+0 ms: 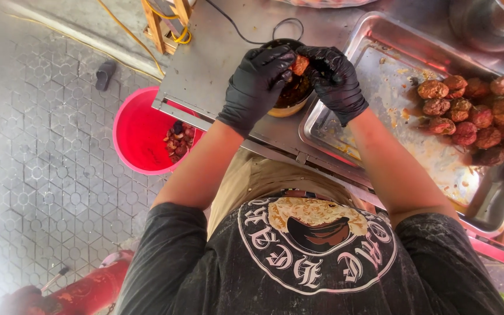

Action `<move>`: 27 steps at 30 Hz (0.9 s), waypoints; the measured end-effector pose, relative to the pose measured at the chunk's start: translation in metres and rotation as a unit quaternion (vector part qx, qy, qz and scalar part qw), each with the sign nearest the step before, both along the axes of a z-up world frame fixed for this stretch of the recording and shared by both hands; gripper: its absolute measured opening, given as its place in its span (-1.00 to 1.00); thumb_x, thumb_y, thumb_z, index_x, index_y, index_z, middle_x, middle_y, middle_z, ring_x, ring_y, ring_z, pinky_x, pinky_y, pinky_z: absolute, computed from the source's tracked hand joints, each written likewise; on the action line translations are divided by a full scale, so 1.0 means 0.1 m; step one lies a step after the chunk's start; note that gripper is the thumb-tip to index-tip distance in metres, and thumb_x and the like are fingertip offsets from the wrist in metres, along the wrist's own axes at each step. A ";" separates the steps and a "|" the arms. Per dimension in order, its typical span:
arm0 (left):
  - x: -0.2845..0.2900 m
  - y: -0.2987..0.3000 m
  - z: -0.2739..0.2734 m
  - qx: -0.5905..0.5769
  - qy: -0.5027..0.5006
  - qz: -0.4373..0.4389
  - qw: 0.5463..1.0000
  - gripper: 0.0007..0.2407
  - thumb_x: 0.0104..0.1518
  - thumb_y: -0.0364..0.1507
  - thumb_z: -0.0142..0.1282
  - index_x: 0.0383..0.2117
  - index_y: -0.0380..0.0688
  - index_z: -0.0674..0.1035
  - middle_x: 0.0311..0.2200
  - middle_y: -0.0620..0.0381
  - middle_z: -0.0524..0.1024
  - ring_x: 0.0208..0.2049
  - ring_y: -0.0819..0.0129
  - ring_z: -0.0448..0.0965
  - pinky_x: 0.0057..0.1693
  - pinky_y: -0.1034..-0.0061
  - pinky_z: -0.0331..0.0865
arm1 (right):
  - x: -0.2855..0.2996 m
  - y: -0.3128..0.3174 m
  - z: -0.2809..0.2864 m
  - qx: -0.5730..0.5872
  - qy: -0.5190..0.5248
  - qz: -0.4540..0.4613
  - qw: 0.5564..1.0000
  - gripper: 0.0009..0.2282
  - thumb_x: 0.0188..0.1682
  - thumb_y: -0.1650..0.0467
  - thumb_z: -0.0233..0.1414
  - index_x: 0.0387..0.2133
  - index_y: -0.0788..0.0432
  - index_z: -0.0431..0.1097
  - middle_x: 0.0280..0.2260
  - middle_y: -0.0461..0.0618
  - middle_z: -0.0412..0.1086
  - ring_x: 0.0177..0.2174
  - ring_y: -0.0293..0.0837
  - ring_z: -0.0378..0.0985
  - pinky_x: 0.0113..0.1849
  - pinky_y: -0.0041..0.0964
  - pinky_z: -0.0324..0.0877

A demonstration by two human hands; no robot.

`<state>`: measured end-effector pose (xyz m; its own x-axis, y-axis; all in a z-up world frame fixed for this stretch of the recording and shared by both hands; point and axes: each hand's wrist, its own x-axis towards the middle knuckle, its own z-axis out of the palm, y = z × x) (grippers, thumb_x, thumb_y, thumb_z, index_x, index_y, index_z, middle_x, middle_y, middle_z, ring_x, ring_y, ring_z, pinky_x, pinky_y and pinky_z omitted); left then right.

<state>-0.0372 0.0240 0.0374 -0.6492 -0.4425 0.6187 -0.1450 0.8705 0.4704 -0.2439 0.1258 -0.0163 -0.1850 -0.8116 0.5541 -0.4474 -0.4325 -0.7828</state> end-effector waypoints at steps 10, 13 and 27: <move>0.04 0.01 -0.01 -0.031 -0.004 0.012 0.999 -0.69 0.13 -0.45 0.32 0.02 0.07 0.62 0.08 0.24 0.55 0.07 0.09 0.52 0.17 0.30 0.49 | -0.01 0.00 0.02 -0.012 0.069 -0.032 0.997 -0.69 0.03 0.66 0.06 0.04 0.26 0.45 -0.02 0.09 0.46 -0.01 -0.03 0.54 0.05 -0.24 0.45; 0.03 0.01 -0.01 -0.056 -0.015 0.022 0.998 -0.67 0.10 -0.44 0.32 0.03 0.10 0.63 0.07 0.23 0.55 0.04 0.07 0.52 0.16 0.28 0.48 | 0.00 0.01 0.03 -0.004 0.022 -0.009 1.000 -0.69 0.04 0.67 0.05 0.04 0.26 0.44 0.00 0.08 0.45 0.01 -0.06 0.52 0.07 -0.25 0.44; 0.04 0.02 -0.06 -0.053 -0.005 0.001 0.999 -0.61 0.03 -0.50 0.29 0.04 0.10 0.61 0.12 0.21 0.53 0.10 0.01 0.51 0.22 0.25 0.46 | 0.02 0.00 0.12 0.013 0.017 -0.006 1.000 -0.68 0.09 0.67 0.05 0.10 0.26 0.44 -0.01 0.08 0.46 0.01 -0.08 0.53 0.09 -0.27 0.42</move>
<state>-0.0333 0.0264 0.0315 -0.6552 -0.3752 0.6557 -0.1502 0.9153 0.3736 -0.2415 0.1259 -0.0044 -0.1756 -0.8234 0.5396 -0.4795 -0.4072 -0.7774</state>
